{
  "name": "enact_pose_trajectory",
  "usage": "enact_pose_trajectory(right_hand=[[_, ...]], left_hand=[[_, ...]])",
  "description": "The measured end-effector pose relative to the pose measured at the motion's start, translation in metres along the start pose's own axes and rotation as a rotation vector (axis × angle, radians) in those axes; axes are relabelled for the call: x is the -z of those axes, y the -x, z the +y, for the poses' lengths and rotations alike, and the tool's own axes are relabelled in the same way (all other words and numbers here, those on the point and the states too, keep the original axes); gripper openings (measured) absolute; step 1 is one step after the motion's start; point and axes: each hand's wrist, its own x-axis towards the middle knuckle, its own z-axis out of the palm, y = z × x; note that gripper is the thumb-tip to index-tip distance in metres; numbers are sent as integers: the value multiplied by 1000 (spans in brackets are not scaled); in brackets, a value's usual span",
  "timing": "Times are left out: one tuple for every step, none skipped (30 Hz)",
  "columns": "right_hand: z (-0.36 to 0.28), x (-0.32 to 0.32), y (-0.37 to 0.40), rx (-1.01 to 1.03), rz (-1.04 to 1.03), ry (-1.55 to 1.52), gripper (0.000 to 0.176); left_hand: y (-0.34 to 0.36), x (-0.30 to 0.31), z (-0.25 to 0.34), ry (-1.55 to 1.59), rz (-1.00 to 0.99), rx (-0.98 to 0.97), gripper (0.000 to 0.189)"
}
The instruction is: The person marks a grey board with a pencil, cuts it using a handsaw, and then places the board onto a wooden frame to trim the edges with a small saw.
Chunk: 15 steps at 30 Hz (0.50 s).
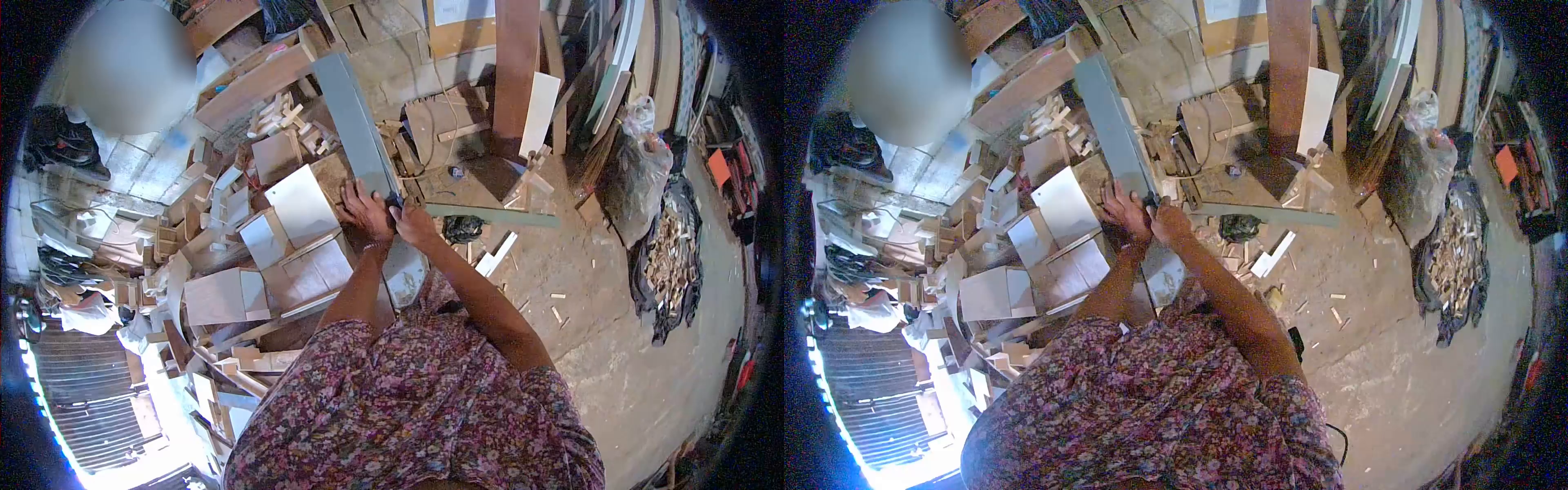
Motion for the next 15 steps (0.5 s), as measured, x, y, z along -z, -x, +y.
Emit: enact_pose_trajectory(right_hand=[[-3,3,2,6,2,3,54],[-6,6,4,-20,-22,-25,54],[-6,7,4,-49,-47,-52,54],[-6,7,3,-46,-47,-48,54],[-6,7,3,-36,-45,-48,54],[-5,5,3,-25,-46,-47,54],[-3,2,2,-19,-53,-39,54],[-2,1,-1,-22,-65,-29,54],[-3,3,-2,-25,-76,-18,54],[-3,6,-2,-18,-78,-9,54],[-3,9,0,23,-55,-4,54],[-4,12,1,66,-33,0,53],[-3,13,-1,74,-35,9,53],[-3,13,-4,36,-11,-18,54],[-1,13,-6,-4,12,-46,57]], left_hand=[[5,10,-1,-74,-55,-112,43],[8,20,-2,-65,-109,-171,45],[10,20,0,-62,-106,-169,45],[12,19,2,-65,-80,-170,44],[14,17,2,-69,-56,-167,44],[15,14,0,-70,-57,-157,44],[14,10,0,72,-48,-109,40],[13,6,-1,214,-34,-61,37],[11,5,0,216,-29,-50,37],[10,5,2,229,-24,-30,37],[9,4,4,243,-20,-10,37],[9,2,6,245,-13,1,37],[10,0,8,253,18,22,37],[10,-2,9,261,49,42,38],[9,0,10,264,53,50,38]])
